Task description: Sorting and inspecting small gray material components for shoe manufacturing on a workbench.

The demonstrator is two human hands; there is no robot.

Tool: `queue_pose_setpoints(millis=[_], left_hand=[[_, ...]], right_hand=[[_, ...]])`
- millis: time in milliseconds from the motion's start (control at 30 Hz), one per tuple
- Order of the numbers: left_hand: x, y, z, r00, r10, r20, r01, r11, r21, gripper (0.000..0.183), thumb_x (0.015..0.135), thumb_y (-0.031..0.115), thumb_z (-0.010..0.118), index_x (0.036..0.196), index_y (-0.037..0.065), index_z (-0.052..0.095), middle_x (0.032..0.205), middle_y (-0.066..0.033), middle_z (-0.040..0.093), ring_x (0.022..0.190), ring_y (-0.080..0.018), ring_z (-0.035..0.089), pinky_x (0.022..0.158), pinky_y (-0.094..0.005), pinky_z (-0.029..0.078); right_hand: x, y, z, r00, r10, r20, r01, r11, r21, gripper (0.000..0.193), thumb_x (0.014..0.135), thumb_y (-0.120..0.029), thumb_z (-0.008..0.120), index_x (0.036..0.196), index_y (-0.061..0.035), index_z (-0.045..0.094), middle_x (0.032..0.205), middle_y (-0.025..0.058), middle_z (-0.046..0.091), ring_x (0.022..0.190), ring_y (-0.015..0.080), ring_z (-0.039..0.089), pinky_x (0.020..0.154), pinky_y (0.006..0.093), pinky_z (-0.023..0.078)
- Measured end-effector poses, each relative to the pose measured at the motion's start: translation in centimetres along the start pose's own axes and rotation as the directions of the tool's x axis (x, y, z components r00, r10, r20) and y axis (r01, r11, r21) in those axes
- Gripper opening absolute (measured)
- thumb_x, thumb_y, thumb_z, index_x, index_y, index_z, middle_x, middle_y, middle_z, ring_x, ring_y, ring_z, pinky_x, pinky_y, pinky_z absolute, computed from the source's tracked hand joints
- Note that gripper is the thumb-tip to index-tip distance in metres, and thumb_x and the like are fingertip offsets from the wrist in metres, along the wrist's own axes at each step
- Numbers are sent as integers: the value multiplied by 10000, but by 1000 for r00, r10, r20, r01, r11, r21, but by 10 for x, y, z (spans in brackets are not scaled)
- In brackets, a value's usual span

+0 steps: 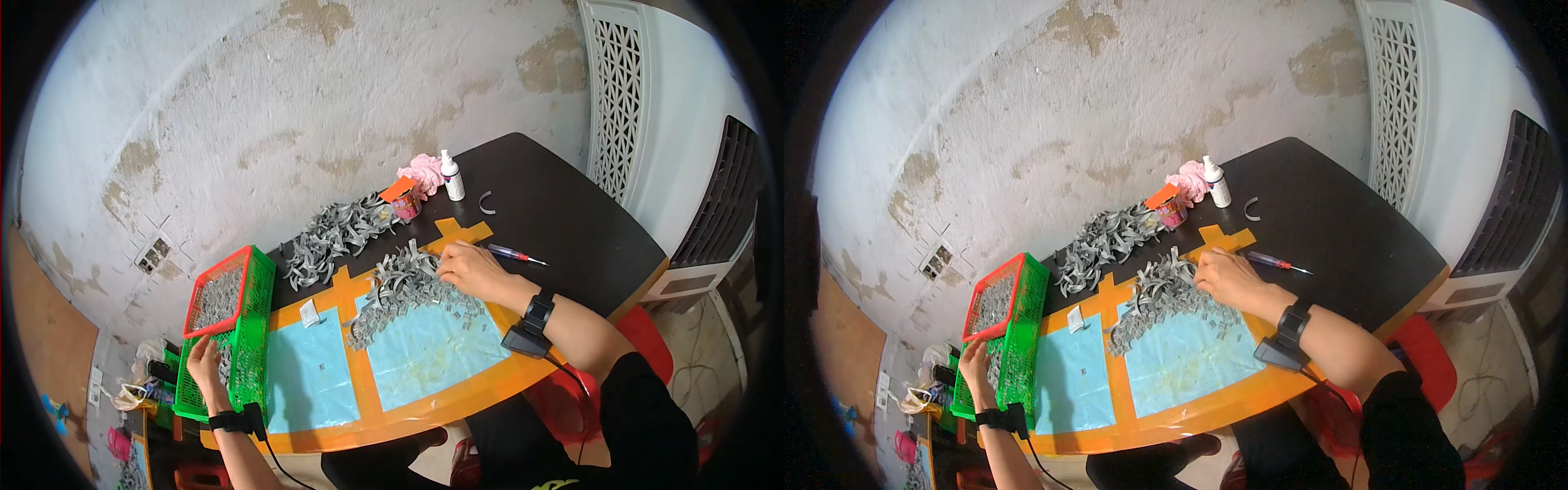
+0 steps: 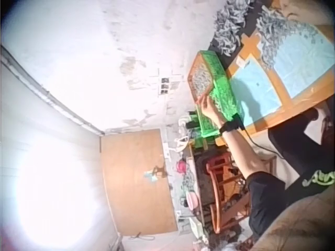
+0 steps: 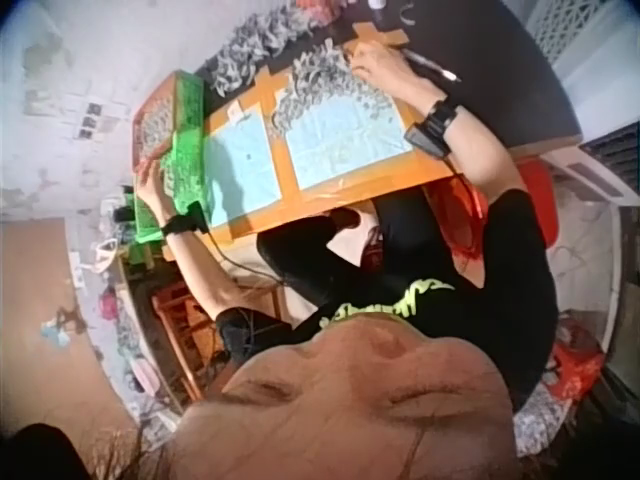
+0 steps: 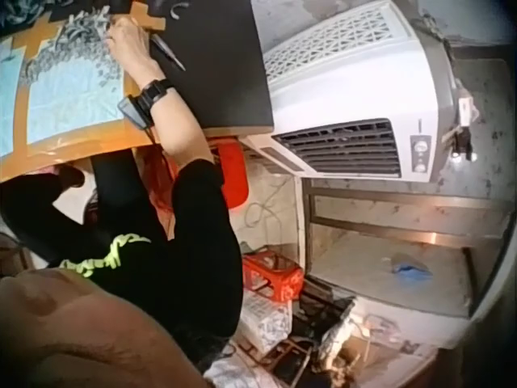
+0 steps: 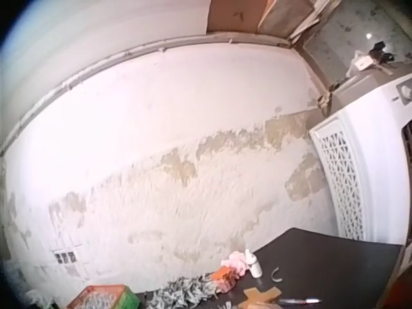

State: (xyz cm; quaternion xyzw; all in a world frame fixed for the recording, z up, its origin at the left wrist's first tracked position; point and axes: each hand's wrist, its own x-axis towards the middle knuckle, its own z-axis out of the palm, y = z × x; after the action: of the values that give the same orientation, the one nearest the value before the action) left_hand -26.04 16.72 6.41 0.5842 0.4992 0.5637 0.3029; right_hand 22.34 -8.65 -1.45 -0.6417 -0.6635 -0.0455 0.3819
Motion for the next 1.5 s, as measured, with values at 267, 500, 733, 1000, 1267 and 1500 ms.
queue_pose_setpoints(millis=[267,500,733,1000,1267,1500], left_hand=[[-126,89,129,810,-14,587,128,980,-153,284,835,107,641,1103,20,608,979,-61,638,857,-143,628,757,-268,505],[-197,76,229,508,-149,848,448,887,-112,285,889,161,638,1114,2,567,974,-64,627,799,-151,641,717,-261,535],[-195,57,244,597,-132,792,451,871,-195,91,869,83,649,917,6,643,778,-40,652,662,-110,624,611,-220,530],[-181,36,241,753,-163,638,381,898,-220,187,853,55,659,1036,14,662,874,-34,636,689,-82,590,619,-212,515],[-196,53,233,570,205,796,192,908,-371,247,835,50,677,1080,27,653,919,-12,608,774,-78,567,679,-218,478],[-202,60,232,592,88,801,279,910,-306,129,792,17,719,909,14,665,772,-10,639,662,-64,568,598,-188,463]], right_hand=[[3,-21,-13,994,107,26,-109,913,393,63,799,-93,656,822,-36,672,838,44,596,750,162,592,634,288,482],[3,-36,-14,996,-81,33,57,886,461,43,788,-61,686,824,-39,683,866,30,626,710,111,583,598,243,460],[0,-41,-12,992,-126,-4,116,904,411,64,771,-64,683,828,-38,671,849,35,621,688,150,589,589,262,471],[1,-41,-10,999,-36,-15,39,919,391,62,762,-47,681,815,-32,654,846,42,637,661,133,598,582,247,484],[-3,-41,-5,977,72,201,-199,647,736,89,805,-34,669,884,-8,639,867,27,627,739,90,587,637,221,485],[-1,-48,0,964,89,250,-255,572,780,173,836,-66,662,995,-3,638,873,18,620,736,85,570,645,225,475]])
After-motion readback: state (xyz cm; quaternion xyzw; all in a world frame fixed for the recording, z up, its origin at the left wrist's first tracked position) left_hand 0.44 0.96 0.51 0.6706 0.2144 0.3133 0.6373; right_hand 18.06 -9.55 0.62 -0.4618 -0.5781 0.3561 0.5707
